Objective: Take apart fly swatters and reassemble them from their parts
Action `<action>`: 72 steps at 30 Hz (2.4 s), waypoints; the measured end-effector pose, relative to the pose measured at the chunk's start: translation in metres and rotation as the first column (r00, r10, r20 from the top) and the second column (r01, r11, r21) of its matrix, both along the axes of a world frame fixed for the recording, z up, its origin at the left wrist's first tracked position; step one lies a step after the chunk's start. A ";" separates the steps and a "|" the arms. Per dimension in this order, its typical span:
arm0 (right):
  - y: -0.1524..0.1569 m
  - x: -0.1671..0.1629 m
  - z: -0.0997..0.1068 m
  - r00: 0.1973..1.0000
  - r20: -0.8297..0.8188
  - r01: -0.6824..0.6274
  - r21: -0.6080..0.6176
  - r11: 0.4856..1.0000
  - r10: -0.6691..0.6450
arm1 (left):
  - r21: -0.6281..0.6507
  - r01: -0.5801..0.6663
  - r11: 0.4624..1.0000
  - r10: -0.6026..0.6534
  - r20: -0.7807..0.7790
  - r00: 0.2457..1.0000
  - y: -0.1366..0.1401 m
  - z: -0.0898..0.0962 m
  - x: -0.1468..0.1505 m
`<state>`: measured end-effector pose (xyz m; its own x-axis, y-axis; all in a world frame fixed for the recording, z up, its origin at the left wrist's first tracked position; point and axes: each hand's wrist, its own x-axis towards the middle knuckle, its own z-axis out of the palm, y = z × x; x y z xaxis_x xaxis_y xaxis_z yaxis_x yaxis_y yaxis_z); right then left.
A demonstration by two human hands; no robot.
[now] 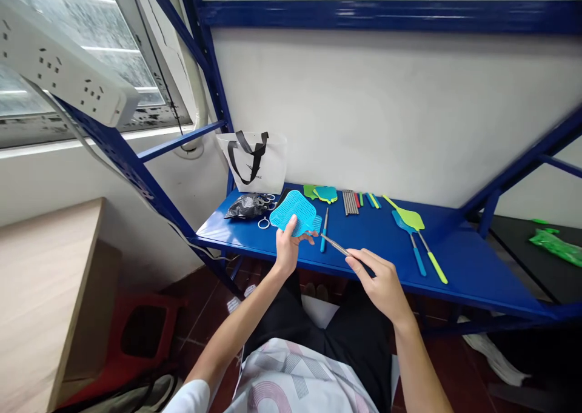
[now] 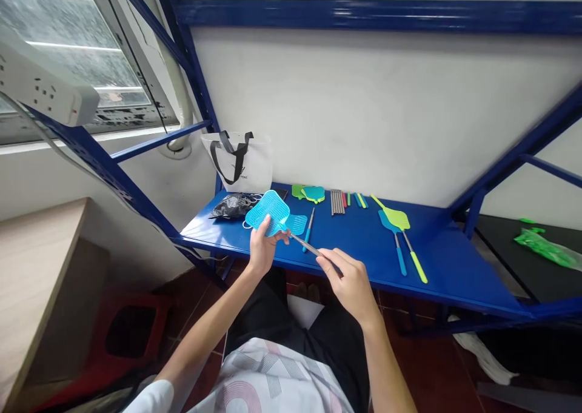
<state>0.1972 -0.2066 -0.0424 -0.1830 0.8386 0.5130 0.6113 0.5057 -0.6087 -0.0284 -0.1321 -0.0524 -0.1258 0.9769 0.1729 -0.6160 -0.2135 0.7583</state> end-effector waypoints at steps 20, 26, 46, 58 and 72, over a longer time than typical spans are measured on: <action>-0.005 0.010 0.001 0.990 0.115 0.063 0.170 0.983 -0.083 | 0.122 0.148 0.981 -0.116 -0.237 0.964 -0.012 -0.004 0.000; -0.004 0.010 -0.001 0.954 0.236 0.123 0.256 0.959 -0.185 | 0.123 0.255 0.959 -0.204 -0.322 0.924 -0.007 -0.004 -0.003; 0.055 0.043 -0.051 0.913 0.292 0.374 -0.316 0.872 -0.285 | 0.052 0.116 0.992 -0.028 -0.797 0.604 0.049 -0.062 -0.008; 0.116 0.004 -0.075 0.692 0.642 0.600 -0.260 0.756 -0.329 | 0.293 -0.035 0.955 0.279 -0.936 -0.212 0.064 -0.105 -0.024; 0.151 -0.073 -0.059 0.687 0.687 0.500 -0.210 0.840 -0.237 | 0.004 -0.095 0.996 -0.016 -0.977 -0.213 0.063 -0.084 -0.031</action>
<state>0.1245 -0.0558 -0.1009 0.0234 0.9982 0.0553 0.9938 -0.0172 -0.1102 -0.0598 -0.0689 -0.1360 0.1025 0.9906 0.0902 0.8886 -0.1320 0.4393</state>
